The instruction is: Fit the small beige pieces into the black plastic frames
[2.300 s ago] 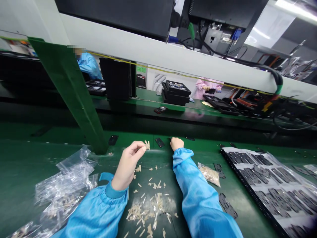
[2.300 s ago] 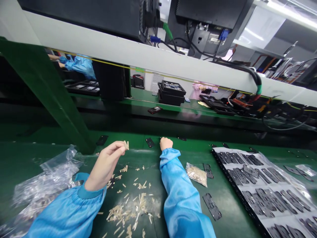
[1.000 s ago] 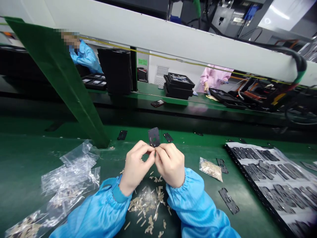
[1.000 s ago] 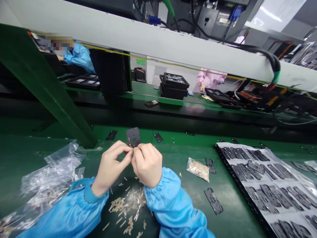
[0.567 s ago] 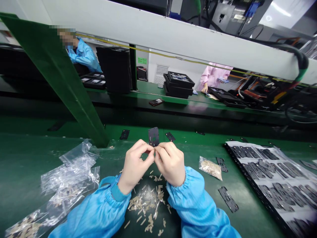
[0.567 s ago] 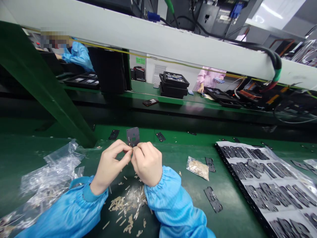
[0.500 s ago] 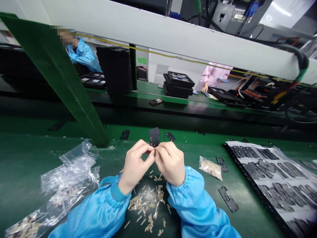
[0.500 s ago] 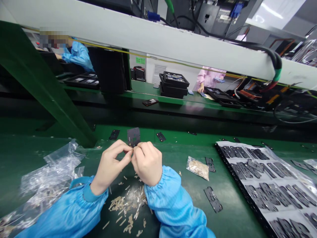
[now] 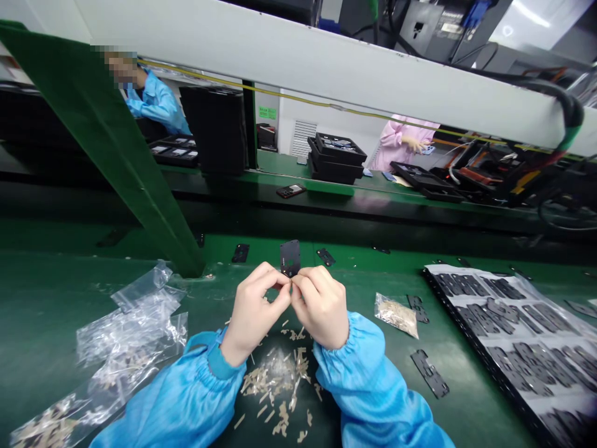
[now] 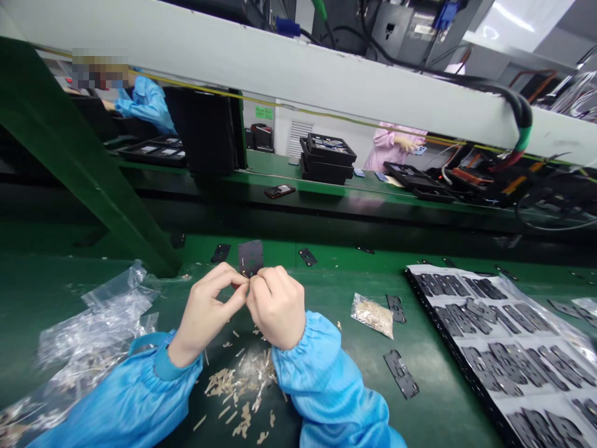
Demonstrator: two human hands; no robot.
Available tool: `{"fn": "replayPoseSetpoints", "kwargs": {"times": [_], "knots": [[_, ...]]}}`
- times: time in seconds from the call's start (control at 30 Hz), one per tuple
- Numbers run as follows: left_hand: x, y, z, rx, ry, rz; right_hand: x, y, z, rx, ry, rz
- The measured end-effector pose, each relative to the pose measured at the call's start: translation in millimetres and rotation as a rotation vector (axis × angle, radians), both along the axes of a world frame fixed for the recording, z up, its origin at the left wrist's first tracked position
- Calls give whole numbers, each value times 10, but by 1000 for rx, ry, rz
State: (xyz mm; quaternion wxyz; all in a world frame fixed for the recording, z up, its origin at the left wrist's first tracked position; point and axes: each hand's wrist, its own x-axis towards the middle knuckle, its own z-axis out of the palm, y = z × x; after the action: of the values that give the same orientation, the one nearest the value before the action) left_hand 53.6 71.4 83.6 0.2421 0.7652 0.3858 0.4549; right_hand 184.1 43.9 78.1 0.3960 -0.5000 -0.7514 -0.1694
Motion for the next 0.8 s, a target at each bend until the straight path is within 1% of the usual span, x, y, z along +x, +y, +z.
{"fn": "replayPoseSetpoints", "kwargs": {"times": [0.13,0.33,0.43,0.5,0.6,0.67,0.8], "knots": [[-8,-2,3,-7,-5,24,-2,-14,14,13,0,15],[1,-21,-15,33,15,34,-36,-10,-1,57,-79,-21],[3,-27,-11,35,18,24,-32,-2,-4,67,-82,-32],[-4,-20,2,25,3,15,-7,-9,14,62,-37,-20],[-30,3,31,15,-33,-1,46,-44,71,46,96,19],[-53,17,50,18,-54,-14,72,-71,112,11,165,65],[-89,14,80,60,-71,-37,77,-90,146,-84,211,135]]}}
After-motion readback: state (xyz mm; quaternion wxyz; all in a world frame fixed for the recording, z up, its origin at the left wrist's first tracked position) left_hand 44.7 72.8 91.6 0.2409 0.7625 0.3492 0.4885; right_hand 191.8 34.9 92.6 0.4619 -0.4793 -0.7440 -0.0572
